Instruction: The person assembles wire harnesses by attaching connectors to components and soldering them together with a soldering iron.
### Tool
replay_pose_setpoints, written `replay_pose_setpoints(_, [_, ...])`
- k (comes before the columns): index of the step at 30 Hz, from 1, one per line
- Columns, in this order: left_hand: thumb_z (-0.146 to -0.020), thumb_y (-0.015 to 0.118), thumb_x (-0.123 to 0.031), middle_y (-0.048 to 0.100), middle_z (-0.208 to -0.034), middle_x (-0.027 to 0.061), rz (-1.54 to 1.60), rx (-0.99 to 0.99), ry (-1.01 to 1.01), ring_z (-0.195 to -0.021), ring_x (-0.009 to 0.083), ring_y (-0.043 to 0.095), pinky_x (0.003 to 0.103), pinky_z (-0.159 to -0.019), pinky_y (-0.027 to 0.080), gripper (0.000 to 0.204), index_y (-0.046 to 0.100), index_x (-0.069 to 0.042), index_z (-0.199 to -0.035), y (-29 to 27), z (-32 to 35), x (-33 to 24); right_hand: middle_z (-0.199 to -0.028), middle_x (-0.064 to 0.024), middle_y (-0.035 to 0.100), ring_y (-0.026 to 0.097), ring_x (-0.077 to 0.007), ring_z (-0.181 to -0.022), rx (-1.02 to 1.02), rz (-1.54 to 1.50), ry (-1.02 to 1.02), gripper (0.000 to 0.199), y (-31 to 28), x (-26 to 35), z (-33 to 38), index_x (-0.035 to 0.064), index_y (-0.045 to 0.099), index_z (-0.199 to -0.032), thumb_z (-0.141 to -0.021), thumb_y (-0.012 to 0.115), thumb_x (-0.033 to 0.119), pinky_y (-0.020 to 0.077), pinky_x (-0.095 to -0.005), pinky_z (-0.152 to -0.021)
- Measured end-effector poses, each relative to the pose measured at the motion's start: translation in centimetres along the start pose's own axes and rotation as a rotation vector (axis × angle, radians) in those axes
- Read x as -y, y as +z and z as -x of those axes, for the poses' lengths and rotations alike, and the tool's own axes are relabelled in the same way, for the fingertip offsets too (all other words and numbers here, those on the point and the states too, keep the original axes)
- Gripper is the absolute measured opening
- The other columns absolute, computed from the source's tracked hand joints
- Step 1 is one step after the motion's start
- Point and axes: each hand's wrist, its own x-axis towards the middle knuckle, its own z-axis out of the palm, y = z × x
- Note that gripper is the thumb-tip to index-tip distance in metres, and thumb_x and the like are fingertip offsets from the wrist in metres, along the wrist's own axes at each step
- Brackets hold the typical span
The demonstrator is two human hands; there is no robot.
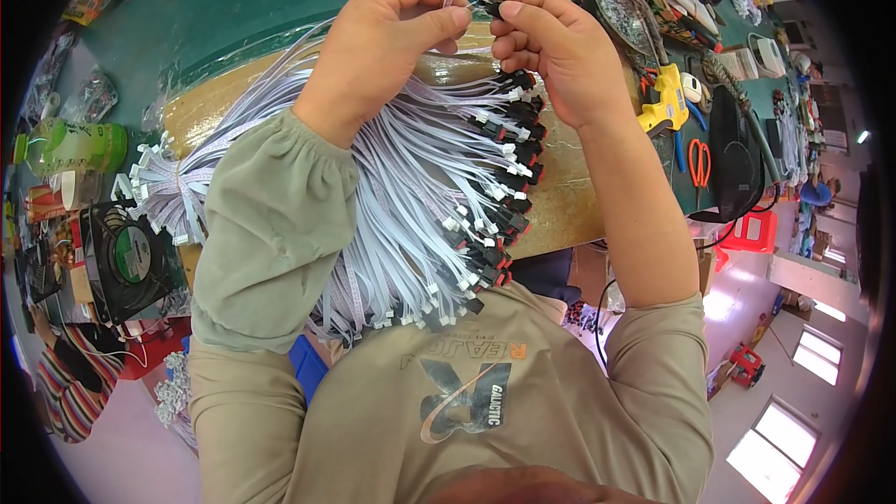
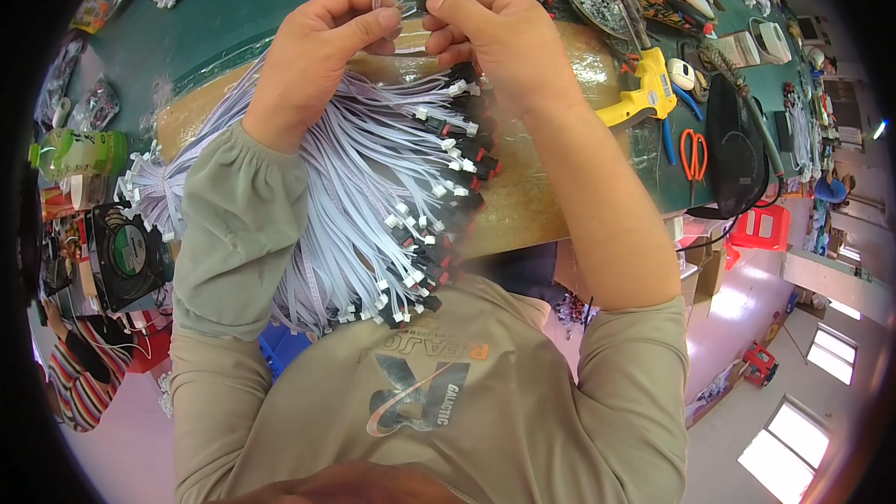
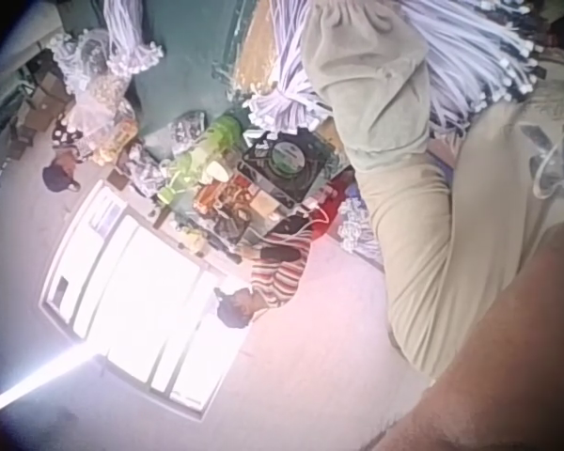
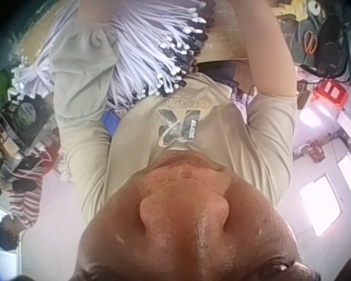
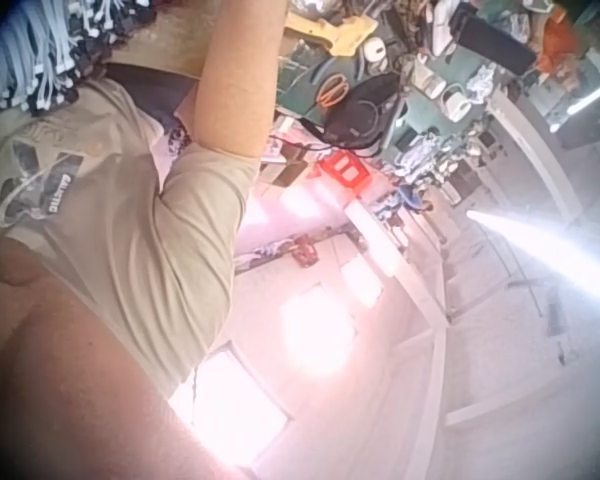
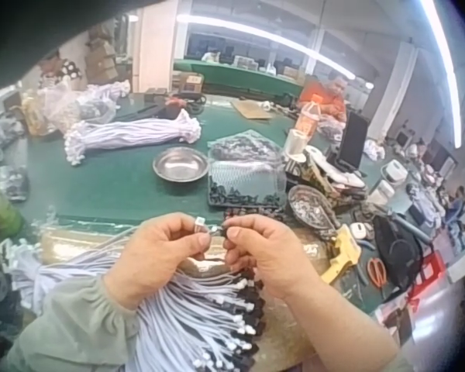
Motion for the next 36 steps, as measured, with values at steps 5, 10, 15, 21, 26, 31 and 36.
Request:
replay_pose_setpoints(5, [-0.087, 0.067, -0.018, 0.064, -0.084, 0.0023, 0.036, -0.024, 0.002, -0.078, 0.0094, 0.058, 0.023, -0.075, 0.046, 0.022, 0.064, -0.001, -0.100, 0.2, 0.0, -0.2, -0.087, -0.0024, 0.065, 0.062, -0.0091, -0.074, 0.008, 0.141, -0.077, 0.026, -0.4, 0.1, -0.3, 0.0040, 0.064, -0.113, -0.091, 0.061, 0.018, 0.0492, -0.0224, -0.066])
replay_pose_setpoints(10, [-0.088, 0.067, -0.020, 0.064, -0.083, 0.0033, 0.087, -0.016, -0.015, -0.079, 0.0095, 0.058, 0.023, -0.074, 0.044, 0.023, 0.063, -0.001, -0.100, -0.3, -0.1, 0.0, -0.080, -0.0027, 0.065, 0.060, -0.0090, -0.071, 0.015, 0.235, -0.144, 0.028, -0.2, 0.6, -0.8, 0.0018, 0.067, -0.109, -0.085, 0.064, 0.018, 0.0489, -0.0222, -0.065])
replay_pose_setpoints(15, [-0.088, 0.065, -0.018, 0.062, -0.081, 0.0027, 0.166, 0.047, -0.080, -0.081, 0.0098, 0.060, 0.022, -0.066, 0.040, 0.015, 0.061, -0.003, -0.088, -0.3, 0.0, -0.4, -0.079, -0.0022, 0.065, 0.059, -0.0087, -0.070, 0.042, 0.305, -0.159, 0.029, 0.0, 0.5, -1.1, 0.0039, 0.068, -0.109, -0.084, 0.065, 0.019, 0.0481, -0.0222, -0.065])
replay_pose_setpoints(21, [-0.087, 0.065, -0.015, 0.057, -0.075, 0.0022, 0.197, 0.046, -0.041, -0.083, 0.0165, 0.066, 0.023, -0.069, 0.044, 0.020, 0.052, -0.006, -0.074, -0.4, -0.1, -0.3, -0.080, -0.0010, 0.065, 0.057, -0.0079, -0.069, 0.039, 0.349, -0.183, 0.029, 0.4, 0.1, -1.1, 0.0046, 0.068, -0.109, -0.084, 0.065, 0.020, 0.0467, -0.0219, -0.064])
replay_pose_setpoints(26, [-0.087, 0.065, -0.013, 0.055, -0.073, 0.0018, 0.204, 0.029, -0.037, -0.082, 0.0181, 0.066, 0.023, -0.071, 0.046, 0.020, 0.053, -0.005, -0.074, -0.7, -0.1, -0.3, -0.080, -0.0008, 0.065, 0.057, -0.0072, -0.070, 0.041, 0.376, -0.215, 0.029, 1.0, 0.3, -1.2, 0.0044, 0.068, -0.108, -0.083, 0.065, 0.020, 0.0463, -0.0218, -0.065])
replay_pose_setpoints(31, [-0.086, 0.065, -0.013, 0.055, -0.073, 0.0017, 0.206, 0.027, -0.047, -0.082, 0.0181, 0.066, 0.024, -0.071, 0.046, 0.019, 0.053, -0.005, -0.074, -0.5, -0.3, -0.1, -0.082, -0.0007, 0.065, 0.057, -0.0074, -0.071, 0.037, 0.364, -0.233, 0.029, 0.7, 0.1, -1.1, 0.0043, 0.068, -0.108, -0.084, 0.066, 0.020, 0.0466, -0.0220, -0.065])
replay_pose_setpoints(36, [-0.087, 0.063, -0.012, 0.060, -0.078, 0.0045, 0.196, 0.007, -0.084, -0.082, 0.0174, 0.065, 0.024, -0.072, 0.045, 0.017, 0.053, -0.005, -0.074, -0.1, -0.4, -0.2, -0.088, -0.0020, 0.065, 0.059, -0.0077, -0.078, 0.004, 0.371, -0.182, 0.031, 0.4, 0.5, -0.2, 0.0024, 0.063, -0.117, -0.090, 0.062, 0.018, 0.0471, -0.0223, -0.068])
